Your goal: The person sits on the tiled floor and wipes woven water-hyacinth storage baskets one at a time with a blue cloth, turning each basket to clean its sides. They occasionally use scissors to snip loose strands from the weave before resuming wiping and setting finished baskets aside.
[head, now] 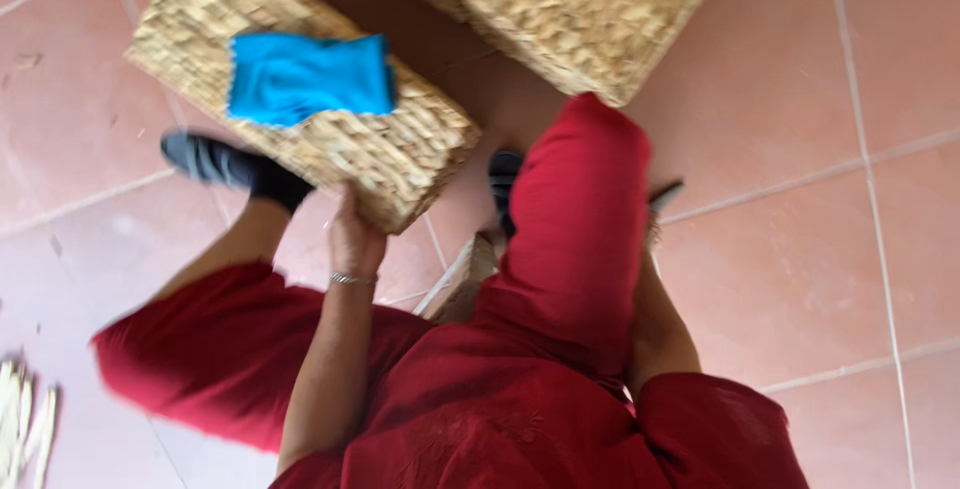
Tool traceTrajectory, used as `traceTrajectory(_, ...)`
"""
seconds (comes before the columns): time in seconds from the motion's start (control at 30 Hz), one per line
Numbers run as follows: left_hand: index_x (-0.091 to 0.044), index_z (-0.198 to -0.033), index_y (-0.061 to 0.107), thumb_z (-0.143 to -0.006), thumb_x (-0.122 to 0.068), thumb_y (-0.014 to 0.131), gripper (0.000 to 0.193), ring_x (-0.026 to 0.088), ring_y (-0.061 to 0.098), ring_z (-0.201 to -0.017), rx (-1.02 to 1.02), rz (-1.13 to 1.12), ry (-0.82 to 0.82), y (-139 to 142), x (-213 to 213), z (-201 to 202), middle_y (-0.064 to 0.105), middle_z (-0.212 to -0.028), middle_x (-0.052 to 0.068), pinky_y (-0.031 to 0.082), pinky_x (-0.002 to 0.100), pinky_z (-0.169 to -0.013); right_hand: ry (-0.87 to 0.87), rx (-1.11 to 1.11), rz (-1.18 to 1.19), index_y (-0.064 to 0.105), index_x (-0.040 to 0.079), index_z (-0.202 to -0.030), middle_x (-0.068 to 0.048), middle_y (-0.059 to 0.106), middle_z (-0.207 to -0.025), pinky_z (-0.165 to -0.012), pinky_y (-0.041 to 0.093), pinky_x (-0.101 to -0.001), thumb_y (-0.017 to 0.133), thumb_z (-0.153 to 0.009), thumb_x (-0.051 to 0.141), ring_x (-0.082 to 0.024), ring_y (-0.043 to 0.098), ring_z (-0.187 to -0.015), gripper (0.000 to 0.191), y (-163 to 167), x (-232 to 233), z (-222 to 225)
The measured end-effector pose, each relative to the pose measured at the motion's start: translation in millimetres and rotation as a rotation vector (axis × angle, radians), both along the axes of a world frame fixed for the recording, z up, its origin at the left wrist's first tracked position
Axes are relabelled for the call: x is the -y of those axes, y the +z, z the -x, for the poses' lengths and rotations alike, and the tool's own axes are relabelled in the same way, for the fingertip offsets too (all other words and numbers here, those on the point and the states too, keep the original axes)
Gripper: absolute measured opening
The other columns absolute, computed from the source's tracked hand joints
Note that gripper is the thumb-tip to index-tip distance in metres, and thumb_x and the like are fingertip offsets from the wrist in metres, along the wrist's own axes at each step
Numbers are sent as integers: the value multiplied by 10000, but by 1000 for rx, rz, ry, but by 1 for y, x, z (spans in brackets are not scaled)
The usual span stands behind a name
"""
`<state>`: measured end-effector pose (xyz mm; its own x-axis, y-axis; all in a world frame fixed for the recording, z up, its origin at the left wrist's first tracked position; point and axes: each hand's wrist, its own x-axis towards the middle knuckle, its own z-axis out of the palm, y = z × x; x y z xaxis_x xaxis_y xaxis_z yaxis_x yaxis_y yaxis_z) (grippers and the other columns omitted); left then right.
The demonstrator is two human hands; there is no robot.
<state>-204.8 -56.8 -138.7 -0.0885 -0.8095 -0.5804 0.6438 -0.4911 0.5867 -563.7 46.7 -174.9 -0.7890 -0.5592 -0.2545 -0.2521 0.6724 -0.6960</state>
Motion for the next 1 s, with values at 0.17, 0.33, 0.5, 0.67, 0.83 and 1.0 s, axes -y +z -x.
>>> traceTrajectory(0.17,-2,-1502,413,-1067,-440,479,621,254,508,-1363,39,3,-85,-10,3,-25,492,-1502,162,422,437,-1158,73,165,181,637,55,-1165,-109,641,-930,-689,536,-423,838,-815,348,-255,644,-810,499,7,49,-9)
traceTrajectory(0.33,11,-1300,563,-1050,-340,529,432,252,689,-1081,520,-72,-322,-1,21,-67,672,-1208,177,599,400,-921,75,217,287,621,53,-1227,-90,641,-965,-698,541,-385,829,-838,317,-217,640,-825,514,48,33,52)
traceTrajectory(0.5,-24,-946,739,-962,-196,732,173,213,738,-693,1428,259,-503,27,36,-99,745,-790,97,596,347,-686,255,218,344,605,52,-1290,-72,642,-999,-706,545,-347,821,-862,286,-179,637,-841,534,134,21,76)
traceTrajectory(0.67,-65,-1063,716,-920,-25,697,149,297,682,-878,1514,870,-359,48,74,-103,697,-951,106,571,405,-740,669,165,338,588,50,-1352,-53,643,-1033,-714,549,-309,812,-885,254,-140,634,-857,557,175,70,0)
traceTrajectory(0.83,-80,-1055,714,-878,-21,695,188,286,625,-980,1615,1051,-587,46,101,-98,609,-1010,94,569,408,-795,1101,-47,271,593,53,-1348,-75,663,-978,-689,579,-331,898,-790,318,-168,646,-817,689,138,105,-138)
traceTrajectory(1.0,-115,-1010,696,-850,-58,704,170,275,593,-1019,1690,1082,-734,42,104,-99,570,-1013,84,546,399,-863,1396,-405,138,555,82,-1387,-104,580,-915,-634,548,-434,903,-715,306,-260,622,-774,789,120,127,-193)
